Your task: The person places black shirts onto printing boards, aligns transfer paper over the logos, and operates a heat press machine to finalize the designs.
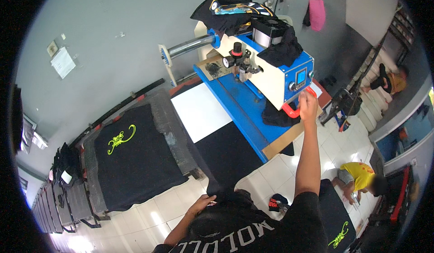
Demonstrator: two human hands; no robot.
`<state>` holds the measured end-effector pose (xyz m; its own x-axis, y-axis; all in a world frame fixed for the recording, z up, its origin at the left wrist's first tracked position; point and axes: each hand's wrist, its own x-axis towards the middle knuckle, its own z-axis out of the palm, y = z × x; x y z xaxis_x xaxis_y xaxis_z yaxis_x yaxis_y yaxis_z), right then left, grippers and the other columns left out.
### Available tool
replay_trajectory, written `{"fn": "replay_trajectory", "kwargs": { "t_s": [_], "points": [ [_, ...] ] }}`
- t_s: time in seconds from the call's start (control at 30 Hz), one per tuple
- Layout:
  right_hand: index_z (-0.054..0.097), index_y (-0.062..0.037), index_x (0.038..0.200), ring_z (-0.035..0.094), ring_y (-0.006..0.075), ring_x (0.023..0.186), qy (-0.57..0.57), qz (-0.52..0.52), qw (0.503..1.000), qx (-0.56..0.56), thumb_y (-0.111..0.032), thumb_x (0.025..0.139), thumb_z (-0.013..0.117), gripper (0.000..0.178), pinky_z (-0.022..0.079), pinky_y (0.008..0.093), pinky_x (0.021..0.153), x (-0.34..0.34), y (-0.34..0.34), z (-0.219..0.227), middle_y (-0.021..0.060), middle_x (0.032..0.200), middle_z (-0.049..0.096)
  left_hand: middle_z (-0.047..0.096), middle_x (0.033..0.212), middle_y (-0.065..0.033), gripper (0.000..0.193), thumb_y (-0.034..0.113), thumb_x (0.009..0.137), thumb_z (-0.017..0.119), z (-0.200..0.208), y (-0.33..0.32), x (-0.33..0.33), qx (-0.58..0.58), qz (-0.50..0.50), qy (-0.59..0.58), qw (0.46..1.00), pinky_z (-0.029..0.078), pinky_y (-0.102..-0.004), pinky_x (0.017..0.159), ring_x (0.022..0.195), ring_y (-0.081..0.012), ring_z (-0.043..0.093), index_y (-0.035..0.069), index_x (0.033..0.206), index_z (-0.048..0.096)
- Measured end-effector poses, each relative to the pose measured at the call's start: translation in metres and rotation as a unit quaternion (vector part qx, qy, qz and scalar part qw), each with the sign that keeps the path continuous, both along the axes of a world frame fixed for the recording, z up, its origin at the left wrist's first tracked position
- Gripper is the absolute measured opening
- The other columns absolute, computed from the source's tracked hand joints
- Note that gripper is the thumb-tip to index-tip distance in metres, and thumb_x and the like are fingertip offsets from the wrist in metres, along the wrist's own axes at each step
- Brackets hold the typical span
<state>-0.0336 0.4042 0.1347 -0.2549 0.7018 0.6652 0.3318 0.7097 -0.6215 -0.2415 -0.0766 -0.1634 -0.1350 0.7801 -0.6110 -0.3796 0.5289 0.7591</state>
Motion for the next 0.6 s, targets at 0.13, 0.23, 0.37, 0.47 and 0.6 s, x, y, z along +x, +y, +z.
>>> {"fn": "replay_trajectory", "kwargs": {
  "t_s": [0.13, 0.23, 0.37, 0.47, 0.6],
  "points": [
    [0.061, 0.0002, 0.073, 0.061, 0.0248, 0.054, -0.053, -0.045, 0.998, -0.006, -0.027, 0.096, 0.051, 0.037, 0.044, 0.0395, 0.055, -0.008, 0.005, -0.004, 0.0121, 0.057, 0.059, 0.068, 0.094, -0.0077, 0.045, 0.041, 0.094, 0.064, 0.042, -0.050, -0.014, -0.030, 0.009, -0.002, 0.999, 0.051, -0.0292, 0.079, 0.082, -0.0157, 0.063, -0.003, 0.104, 0.067],
    [0.063, -0.0013, 0.077, 0.063, 0.0335, 0.066, -0.115, -0.042, 0.992, 0.007, -0.026, 0.096, 0.051, 0.033, 0.046, 0.0463, 0.068, -0.012, -0.006, -0.003, 0.0154, 0.067, 0.064, 0.069, 0.091, -0.0067, 0.042, 0.038, 0.093, 0.067, 0.023, -0.097, -0.027, -0.016, 0.054, 0.011, 0.998, 0.049, -0.0290, 0.076, 0.081, -0.0152, 0.062, -0.003, 0.103, 0.068],
    [0.061, -0.0013, 0.090, 0.059, 0.0384, 0.092, -0.232, -0.192, 0.944, 0.137, -0.025, 0.091, 0.056, 0.025, 0.043, 0.0506, 0.085, -0.034, -0.048, -0.020, 0.0191, 0.088, 0.064, 0.069, 0.088, -0.0003, 0.030, 0.029, 0.092, 0.068, 0.036, -0.152, -0.052, 0.003, 0.090, 0.067, 0.994, 0.047, -0.0268, 0.078, 0.084, -0.0114, 0.061, 0.000, 0.097, 0.071],
    [0.056, 0.0004, 0.100, 0.056, 0.0373, 0.102, -0.251, -0.249, 0.911, 0.214, -0.026, 0.083, 0.066, 0.033, 0.044, 0.0494, 0.087, -0.051, -0.072, -0.031, 0.0197, 0.099, 0.061, 0.068, 0.086, 0.0029, 0.024, 0.024, 0.093, 0.068, 0.026, -0.188, -0.066, 0.087, 0.130, 0.100, 0.983, 0.047, -0.0259, 0.077, 0.079, -0.0079, 0.058, 0.001, 0.097, 0.073],
    [0.053, -0.0010, 0.105, 0.053, 0.0375, 0.110, -0.269, -0.316, 0.905, 0.098, -0.021, 0.074, 0.074, 0.042, 0.043, 0.0463, 0.096, -0.066, -0.069, -0.032, 0.0200, 0.105, 0.058, 0.067, 0.085, 0.0036, 0.023, 0.021, 0.094, 0.067, 0.036, -0.227, -0.085, 0.095, 0.116, 0.113, 0.982, 0.046, -0.0254, 0.077, 0.079, -0.0065, 0.057, -0.001, 0.096, 0.073]
  ]
}}
